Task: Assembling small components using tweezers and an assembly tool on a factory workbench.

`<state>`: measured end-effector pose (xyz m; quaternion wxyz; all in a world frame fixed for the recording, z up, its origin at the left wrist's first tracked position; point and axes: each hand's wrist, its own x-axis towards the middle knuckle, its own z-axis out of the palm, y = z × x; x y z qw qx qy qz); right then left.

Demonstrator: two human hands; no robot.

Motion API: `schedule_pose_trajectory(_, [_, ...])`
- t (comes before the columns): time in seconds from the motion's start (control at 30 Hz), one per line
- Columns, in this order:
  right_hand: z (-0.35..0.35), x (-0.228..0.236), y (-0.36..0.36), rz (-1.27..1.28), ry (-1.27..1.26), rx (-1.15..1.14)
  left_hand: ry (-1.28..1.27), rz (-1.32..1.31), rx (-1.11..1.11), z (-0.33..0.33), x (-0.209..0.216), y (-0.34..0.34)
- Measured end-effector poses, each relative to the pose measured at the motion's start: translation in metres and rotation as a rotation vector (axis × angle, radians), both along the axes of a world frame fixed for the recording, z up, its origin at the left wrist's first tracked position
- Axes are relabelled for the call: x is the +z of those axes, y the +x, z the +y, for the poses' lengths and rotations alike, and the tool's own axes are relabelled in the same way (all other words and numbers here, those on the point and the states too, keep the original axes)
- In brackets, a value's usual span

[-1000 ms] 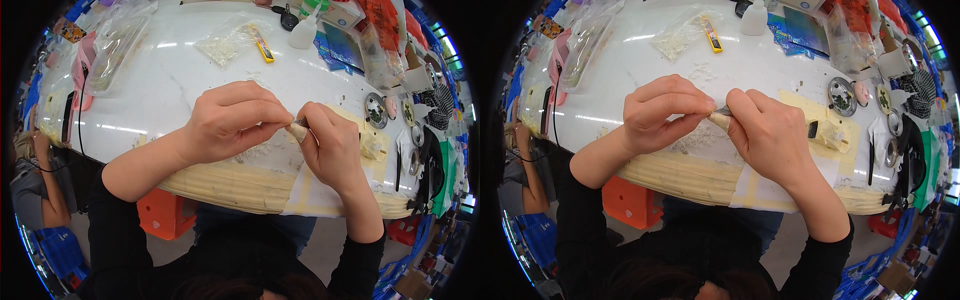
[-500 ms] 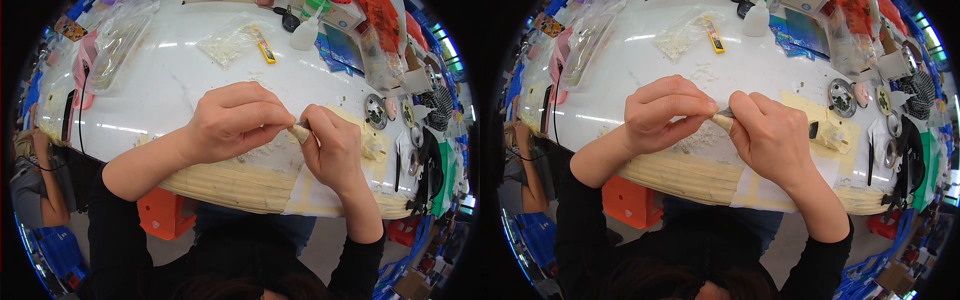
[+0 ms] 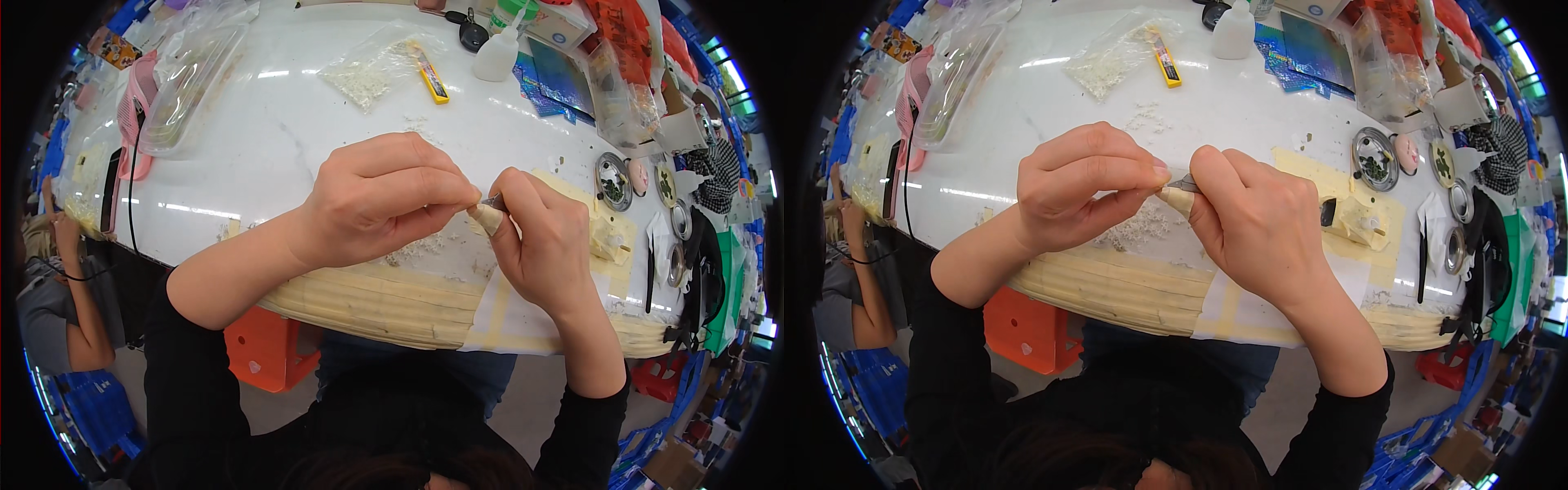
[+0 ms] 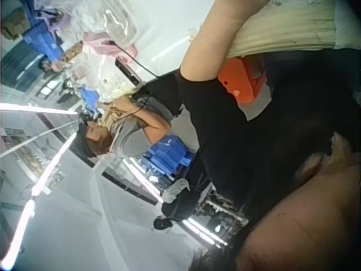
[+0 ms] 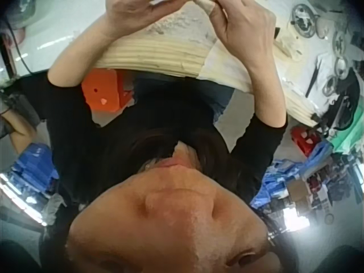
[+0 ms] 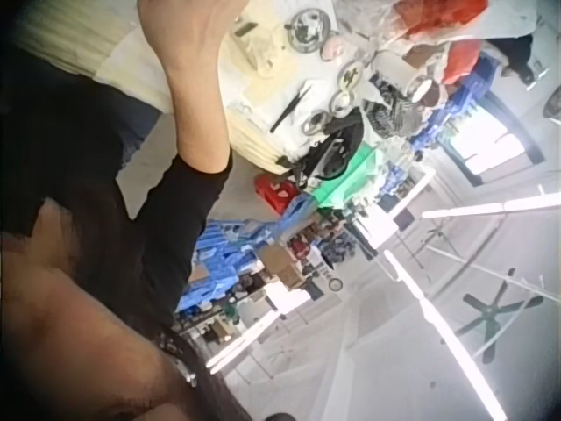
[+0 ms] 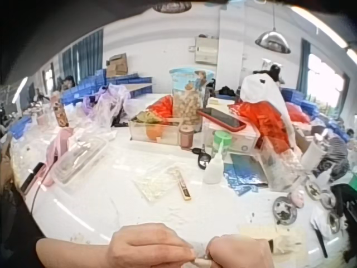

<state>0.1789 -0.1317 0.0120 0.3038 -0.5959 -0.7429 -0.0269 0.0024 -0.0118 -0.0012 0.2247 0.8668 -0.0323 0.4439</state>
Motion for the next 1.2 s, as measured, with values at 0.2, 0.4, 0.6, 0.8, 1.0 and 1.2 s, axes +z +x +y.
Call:
schedule_pose_trajectory(0.2, [-0.002, 0.0018, 0.0004, 0.042, -0.075, 0.002, 0.004, 0.002, -0.008, 0.0007, -0.0009, 0.0009])
schedule_pose_trajectory(0.4, [-0.0008, 0.0024, -0.0002, 0.015, -0.041, -0.02, -0.016, 0.02, -0.003, -0.0001, 0.0009, -0.0001])
schedule_pose_trajectory(0.6, [-0.0006, 0.0019, 0.0, 0.007, -0.035, -0.017, -0.015, 0.017, -0.002, -0.0001, 0.0006, -0.0001])
schedule_pose_trajectory(0.8, [-0.0005, 0.0017, 0.0003, 0.009, -0.025, -0.008, -0.011, 0.015, -0.003, 0.0002, 0.0002, 0.0003])
schedule_pose_trajectory(1.0, [-0.0018, 0.0036, 0.0018, 0.12, -0.104, 0.044, 0.013, -0.006, -0.01, 0.0007, 0.0002, 0.0011])
schedule_pose_trajectory(1.2, [-0.0002, 0.0068, 0.0059, 0.353, -0.267, 0.186, 0.036, -0.01, -0.028, -0.0002, 0.0013, 0.0])
